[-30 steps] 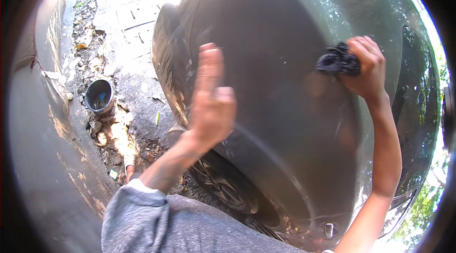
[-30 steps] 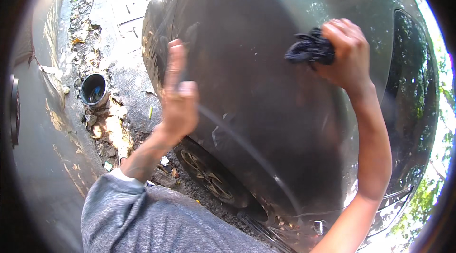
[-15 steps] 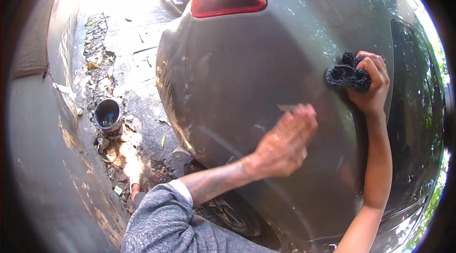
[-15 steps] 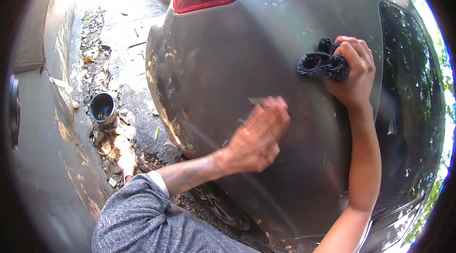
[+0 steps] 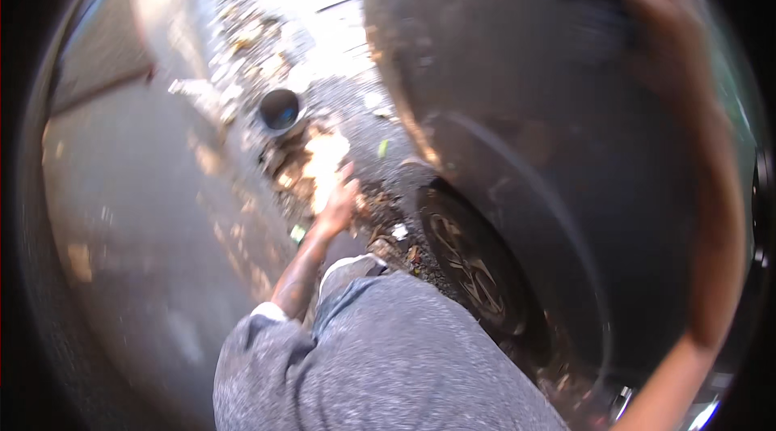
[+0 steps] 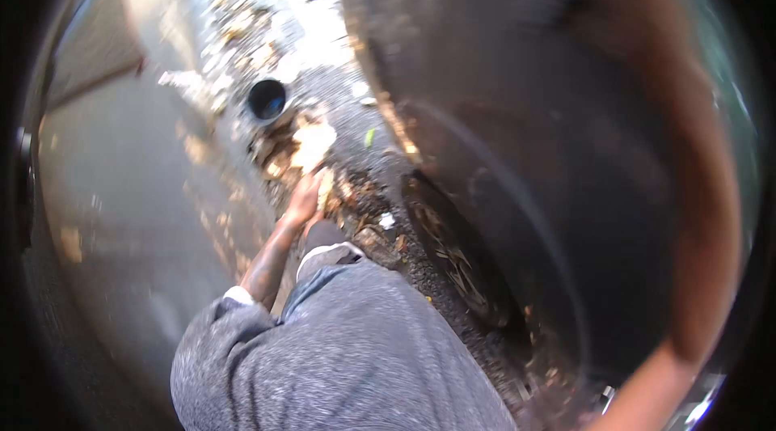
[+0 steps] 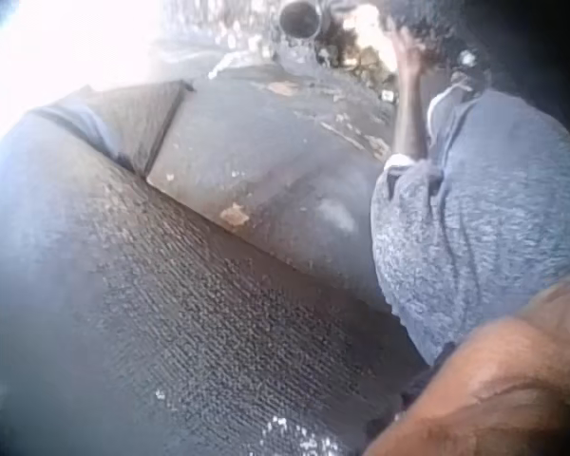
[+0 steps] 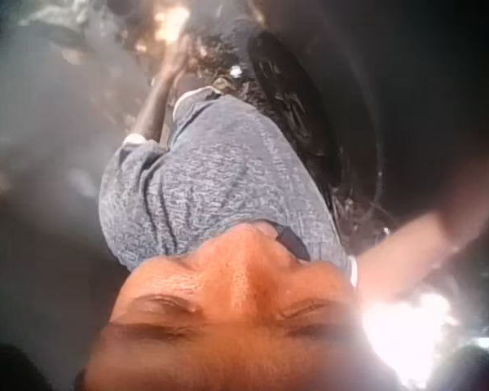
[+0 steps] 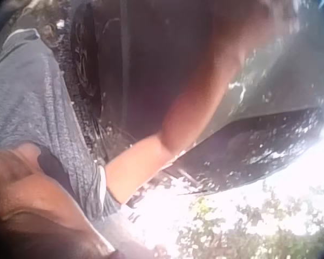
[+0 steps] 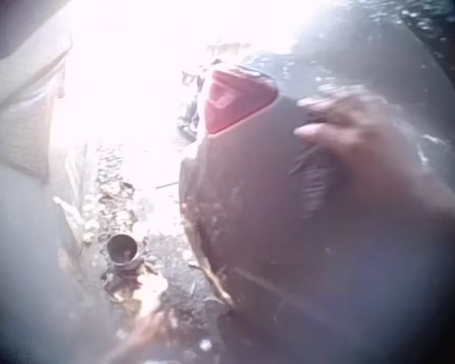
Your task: Sanding the rear exterior body panel of a car near the tail light using a small piece of sandpaper and water.
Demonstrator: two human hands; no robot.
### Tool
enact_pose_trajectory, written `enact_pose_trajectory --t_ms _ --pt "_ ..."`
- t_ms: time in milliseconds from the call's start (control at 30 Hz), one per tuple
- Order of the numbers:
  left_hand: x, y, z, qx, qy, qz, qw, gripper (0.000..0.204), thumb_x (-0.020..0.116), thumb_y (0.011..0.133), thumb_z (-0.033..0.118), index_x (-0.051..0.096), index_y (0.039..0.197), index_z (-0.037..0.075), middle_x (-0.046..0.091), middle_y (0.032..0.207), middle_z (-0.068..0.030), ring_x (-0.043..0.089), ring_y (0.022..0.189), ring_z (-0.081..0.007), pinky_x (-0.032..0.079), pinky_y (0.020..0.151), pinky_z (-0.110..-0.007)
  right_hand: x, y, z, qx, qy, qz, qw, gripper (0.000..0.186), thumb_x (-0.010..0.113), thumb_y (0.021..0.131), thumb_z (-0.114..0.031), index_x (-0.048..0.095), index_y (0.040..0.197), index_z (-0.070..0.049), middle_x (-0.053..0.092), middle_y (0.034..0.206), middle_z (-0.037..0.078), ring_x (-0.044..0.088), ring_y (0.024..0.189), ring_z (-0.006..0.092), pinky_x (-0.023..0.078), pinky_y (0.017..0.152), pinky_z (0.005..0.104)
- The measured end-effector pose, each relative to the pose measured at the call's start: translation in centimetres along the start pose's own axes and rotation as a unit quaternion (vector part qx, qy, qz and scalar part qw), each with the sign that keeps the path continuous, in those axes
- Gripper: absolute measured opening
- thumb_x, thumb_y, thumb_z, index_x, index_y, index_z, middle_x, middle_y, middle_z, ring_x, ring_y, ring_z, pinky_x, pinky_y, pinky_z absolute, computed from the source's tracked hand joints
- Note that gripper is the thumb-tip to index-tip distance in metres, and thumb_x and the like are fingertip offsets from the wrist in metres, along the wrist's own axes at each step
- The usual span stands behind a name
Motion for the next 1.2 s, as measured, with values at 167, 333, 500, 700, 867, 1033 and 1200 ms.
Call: enact_pose_trajectory --t_ms 167,333,500,700,867,1033,1200 --pt "-4.6 -3.2 -25.4 -0.047 0.239 -0.161 0.956 0.05 0.044 0.105 0.031 0.054 0.139 -0.003 0.058 0.138 -0.029 0.056 0.129 -0.0413 0.045 0.109 -0.045 12.6 0.0 -14.9 0.022 0.028 -0.089 0.995 0.016 0.066 0.081 -0.019 0.076 0.092 -0.014 0.069 0.112 0.008 0.06 0.12 0.0287 0.04 0.112 0.0556" --pt "-3.4 -8.7 -29.5 -0.339 0.152 -0.125 0.92 0.056 0.038 0.102 0.044 0.063 0.121 -0.003 0.065 0.117 -0.0255 0.062 0.107 -0.0335 0.049 0.09 -0.046 3.6 -18.8 -22.2 0.101 0.225 -0.088 0.965 0.014 0.068 0.081 -0.019 0.072 0.093 -0.013 0.064 0.135 0.008 0.054 0.133 0.0305 0.037 0.117 0.0543" --pt "-4.4 -7.1 -31.7 -0.478 -0.258 0.027 0.839 0.039 0.048 0.091 0.04 0.068 0.103 0.009 0.072 0.099 -0.0138 0.068 0.095 -0.0339 0.054 0.086 -0.046 -10.6 -31.6 -26.9 0.436 0.043 -0.123 0.89 0.014 0.075 0.083 -0.027 0.075 0.097 -0.022 0.063 0.143 0.005 0.048 0.144 0.0324 0.012 0.126 0.0537" --pt "-4.8 2.6 -22.5 -0.314 -0.217 0.064 0.922 0.042 0.042 0.099 0.046 0.063 0.118 0.014 0.067 0.112 -0.0053 0.065 0.098 -0.0218 0.054 0.072 -0.045 2.8 -26.9 -32.1 0.271 0.054 -0.098 0.956 0.042 0.071 0.09 -0.025 0.062 0.131 -0.028 0.054 0.153 -0.005 0.04 0.15 0.0199 0.018 0.127 0.0462" --pt "-5.5 4.3 -21.4 -0.246 -0.031 -0.064 0.967 0.046 0.046 0.103 0.047 0.064 0.127 0.014 0.067 0.119 -0.0045 0.064 0.105 -0.0163 0.053 0.082 -0.038 12.1 -16.5 -34.9 0.279 0.489 -0.174 0.808 0.041 0.067 0.087 -0.003 0.065 0.125 -0.015 0.054 0.152 0.006 0.036 0.151 0.0277 0.028 0.124 0.0505" --pt "-1.4 0.5 -15.8 -0.222 -0.142 -0.114 0.958 0.042 0.055 0.102 0.034 0.063 0.131 0.005 0.065 0.124 -0.0107 0.062 0.112 -0.0236 0.05 0.094 -0.035 5.4 -26.6 -39.6 0.594 0.79 0.082 0.127 0.063 0.041 0.106 -0.055 0.052 0.147 -0.008 0.054 0.151 0.009 0.047 0.143 0.0275 0.035 0.121 0.0466" --pt "-1.6 -0.5 -6.9 0.016 -0.113 -0.079 0.99 0.049 0.041 0.098 0.004 0.054 0.146 0.005 0.064 0.128 -0.0159 0.063 0.11 -0.0244 0.052 0.101 -0.044 -2.0 -28.4 -40.6 0.607 0.776 0.137 -0.105 0.084 0.04 0.1 -0.069 0.04 0.153 -0.004 0.052 0.15 0.015 0.05 0.14 0.0309 0.043 0.114 0.0538"
Point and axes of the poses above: each hand's wrist, its own y-axis towards the middle knuckle, its own x-axis out of the palm, z = x × y, the point moved 4 cm from there along y, towards the middle knuckle
